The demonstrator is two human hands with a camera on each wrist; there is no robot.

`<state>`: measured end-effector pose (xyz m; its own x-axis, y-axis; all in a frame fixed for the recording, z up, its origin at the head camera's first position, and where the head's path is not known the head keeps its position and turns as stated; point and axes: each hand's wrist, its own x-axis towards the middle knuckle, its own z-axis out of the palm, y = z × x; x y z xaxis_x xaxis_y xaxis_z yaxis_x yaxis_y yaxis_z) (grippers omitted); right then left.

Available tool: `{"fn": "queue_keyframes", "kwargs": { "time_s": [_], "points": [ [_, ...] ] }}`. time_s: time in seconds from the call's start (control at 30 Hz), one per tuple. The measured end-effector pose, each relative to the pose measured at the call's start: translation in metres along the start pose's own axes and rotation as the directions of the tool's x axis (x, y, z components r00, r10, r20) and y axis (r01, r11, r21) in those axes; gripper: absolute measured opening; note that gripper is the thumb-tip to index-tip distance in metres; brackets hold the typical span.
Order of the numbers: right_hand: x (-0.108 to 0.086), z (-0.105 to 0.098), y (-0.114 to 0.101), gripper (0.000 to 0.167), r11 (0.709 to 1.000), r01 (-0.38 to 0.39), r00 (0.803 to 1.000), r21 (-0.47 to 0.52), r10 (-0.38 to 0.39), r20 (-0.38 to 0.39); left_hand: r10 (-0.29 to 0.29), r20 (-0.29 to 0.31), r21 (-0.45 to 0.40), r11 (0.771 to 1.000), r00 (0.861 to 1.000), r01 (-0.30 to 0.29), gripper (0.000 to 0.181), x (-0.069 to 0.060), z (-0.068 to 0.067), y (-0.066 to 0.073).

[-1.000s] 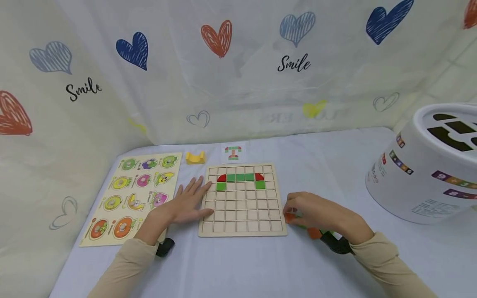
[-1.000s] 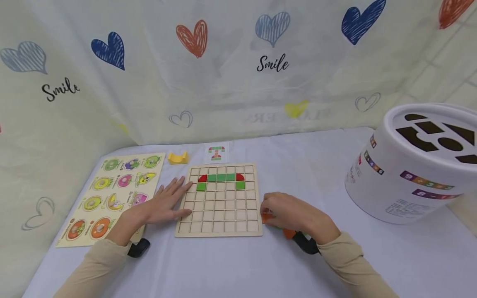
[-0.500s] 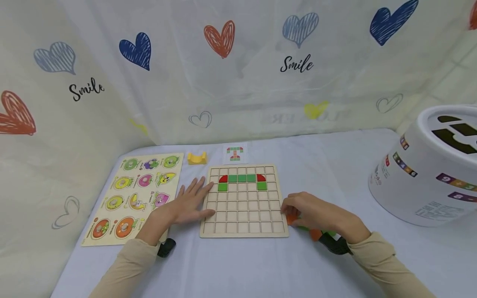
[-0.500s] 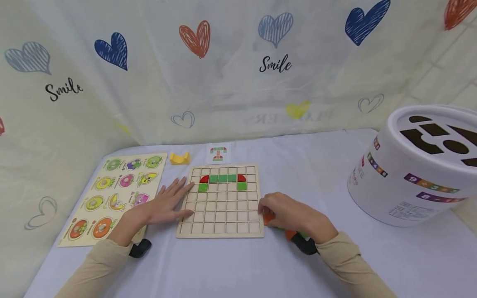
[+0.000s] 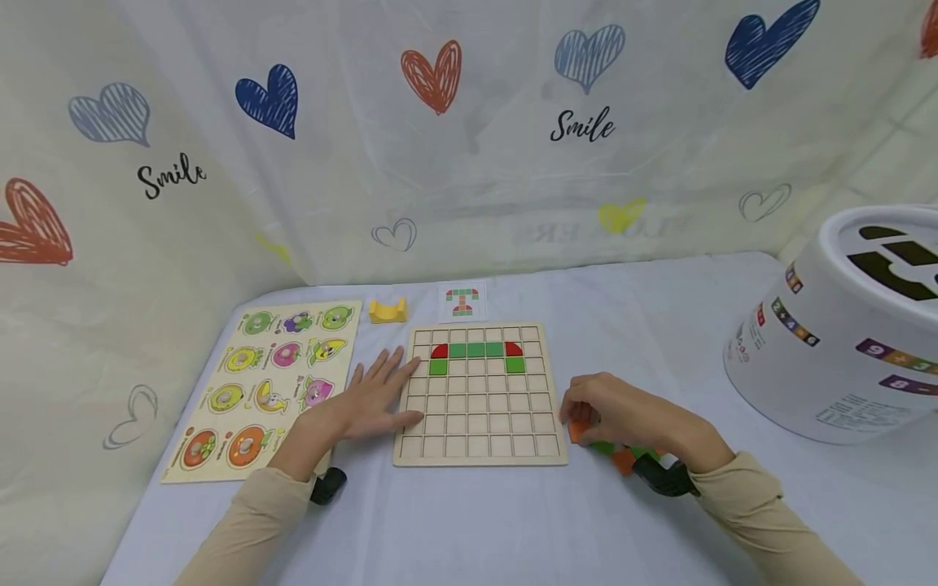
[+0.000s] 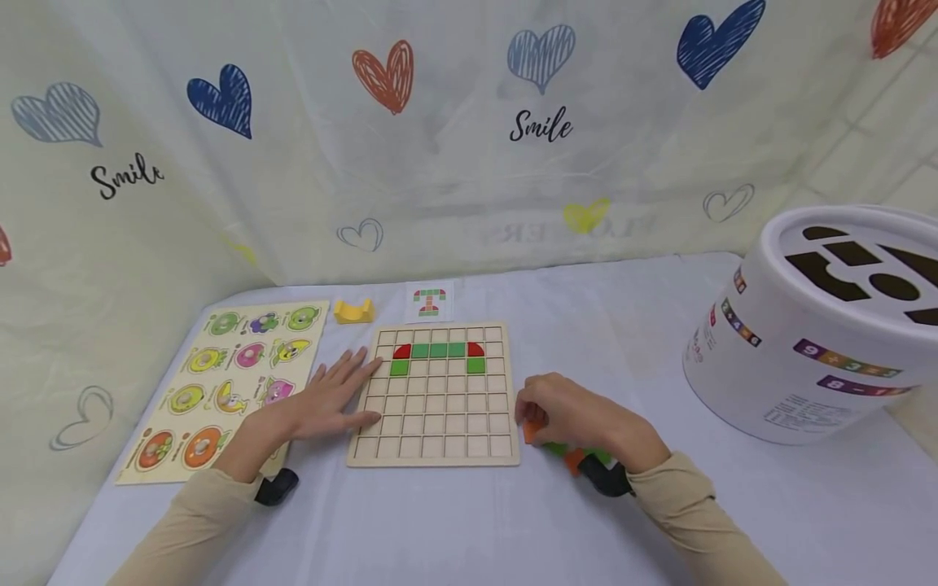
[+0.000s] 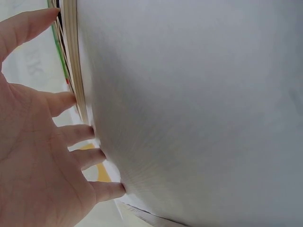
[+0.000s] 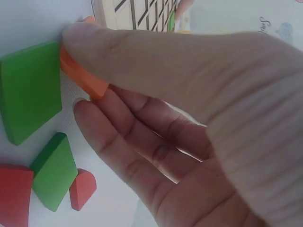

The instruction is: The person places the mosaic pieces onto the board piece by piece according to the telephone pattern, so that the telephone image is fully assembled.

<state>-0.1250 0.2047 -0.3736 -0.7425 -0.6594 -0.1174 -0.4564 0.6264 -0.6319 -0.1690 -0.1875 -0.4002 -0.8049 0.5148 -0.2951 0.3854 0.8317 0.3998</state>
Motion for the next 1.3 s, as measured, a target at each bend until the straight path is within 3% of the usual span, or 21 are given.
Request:
{"fn": "queue_keyframes", "kwargs": {
  "time_s": [0.2,0.37,0.6,0.83,1.0,1.17,1.3],
  "points": [
    [0.001,0.0,0.001,0.024,0.999,0.036,0.999,0.012,-0.036,0.013,0.007,-0.003,0.006,1.0,1.0,-0.006,0.09,0.001,0.001,-0.001],
    [0.006,-0.005,-0.004,0.021,0.993,0.113,0.994,0.026,-0.113,0.004,0.004,-0.003,0.009,1.0,1.0,-0.004,0.089,0.0,0.0,-0.001],
    [0.037,-0.015,-0.015,0.011,0.972,0.234,0.971,0.008,-0.234,-0.051,0.008,-0.005,0.003,1.0,1.0,-0.008,0.09,0.001,-0.001,-0.002],
    [0.081,-0.017,-0.022,0.013,0.966,0.257,0.963,0.024,-0.254,-0.089,-0.013,0.011,0.008,1.0,1.0,0.013,0.091,0.0,0.0,0.0],
    [0.109,-0.011,-0.016,0.014,0.966,0.252,0.96,0.057,-0.242,-0.143,-0.02,0.011,0.014,1.0,1.0,0.02,0.091,0.001,0.001,0.0],
    [0.126,-0.006,-0.009,0.012,0.969,0.221,0.96,0.111,-0.196,-0.201,-0.024,0.009,0.013,1.0,1.0,0.024,0.091,0.001,0.0,0.0],
    [0.134,-0.003,-0.008,0.012,0.973,0.199,0.964,0.115,-0.174,-0.202,-0.028,0.007,0.014,1.0,1.0,0.028,0.091,0.001,0.0,0.0]
  ]
}}
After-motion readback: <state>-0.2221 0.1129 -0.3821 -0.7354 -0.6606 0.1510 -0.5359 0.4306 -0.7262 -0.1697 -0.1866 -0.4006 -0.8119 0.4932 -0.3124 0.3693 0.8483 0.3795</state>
